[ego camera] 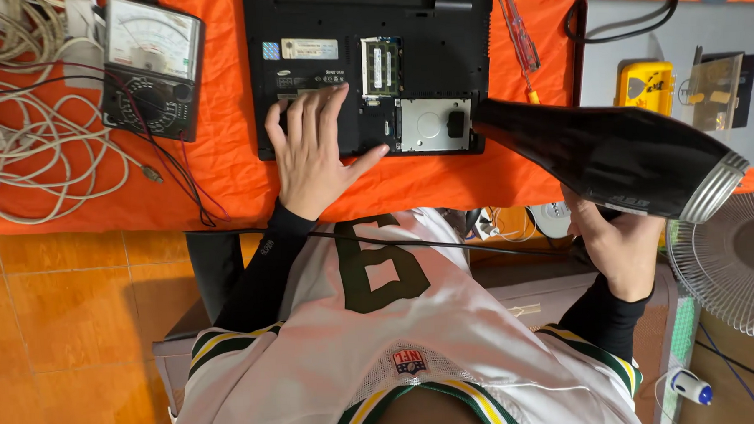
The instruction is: Removing the back panel of a laptop and heating the internal components with a hair dryer.
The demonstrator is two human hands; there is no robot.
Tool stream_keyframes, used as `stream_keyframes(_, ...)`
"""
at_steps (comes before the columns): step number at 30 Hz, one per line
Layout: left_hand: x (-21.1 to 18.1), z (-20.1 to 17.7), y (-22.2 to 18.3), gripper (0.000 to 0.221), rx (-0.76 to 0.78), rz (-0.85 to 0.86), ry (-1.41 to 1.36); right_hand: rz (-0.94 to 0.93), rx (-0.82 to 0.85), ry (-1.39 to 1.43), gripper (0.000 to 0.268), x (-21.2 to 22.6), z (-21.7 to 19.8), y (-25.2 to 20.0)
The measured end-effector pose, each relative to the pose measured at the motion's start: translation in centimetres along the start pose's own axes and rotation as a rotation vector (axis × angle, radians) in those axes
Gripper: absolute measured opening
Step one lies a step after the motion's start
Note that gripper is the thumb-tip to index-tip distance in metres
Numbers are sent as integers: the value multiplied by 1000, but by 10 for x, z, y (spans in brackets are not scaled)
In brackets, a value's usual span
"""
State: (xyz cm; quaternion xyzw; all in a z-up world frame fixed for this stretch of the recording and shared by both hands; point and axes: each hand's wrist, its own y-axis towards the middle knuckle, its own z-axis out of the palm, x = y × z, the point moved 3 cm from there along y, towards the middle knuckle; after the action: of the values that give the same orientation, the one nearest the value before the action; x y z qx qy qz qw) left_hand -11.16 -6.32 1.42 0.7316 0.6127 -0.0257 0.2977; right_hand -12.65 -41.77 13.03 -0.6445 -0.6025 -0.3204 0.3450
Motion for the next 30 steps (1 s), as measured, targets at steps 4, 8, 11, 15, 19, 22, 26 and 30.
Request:
stream_keyframes(4, -2, -1, -1, 89, -8, 4, 8, 65, 5, -32, 14, 14, 3, 4)
stream_keyframes(8, -4, -8, 4, 92, -18, 1, 4, 13, -9, 22, 23, 43, 13, 15)
stream_keyframes(11, -6, -7, 4, 93, -14, -12, 0, -101, 65, 48, 18, -3, 3, 10)
stream_keyframes(15, -7, -7, 6, 96, -16, -7, 22, 78, 20, 23, 14, 1, 2, 9)
stream_keyframes(19, -9, -7, 6, 98, -2, 0, 33, 84, -12, 3, 17, 10, 2, 8)
stream_keyframes(22, -9, -9, 7, 100, 0, 4, 33, 107, -16, -41, 21, 3, 0, 6)
stream_keyframes(26, -9, -7, 5, 99, 3, -2, 34, 47, 63, -216, 31, 3, -2, 4)
stream_keyframes(30, -7, -10, 8, 98, 15, 5, 20, -86, 12, -330, 29, 19, -4, 6)
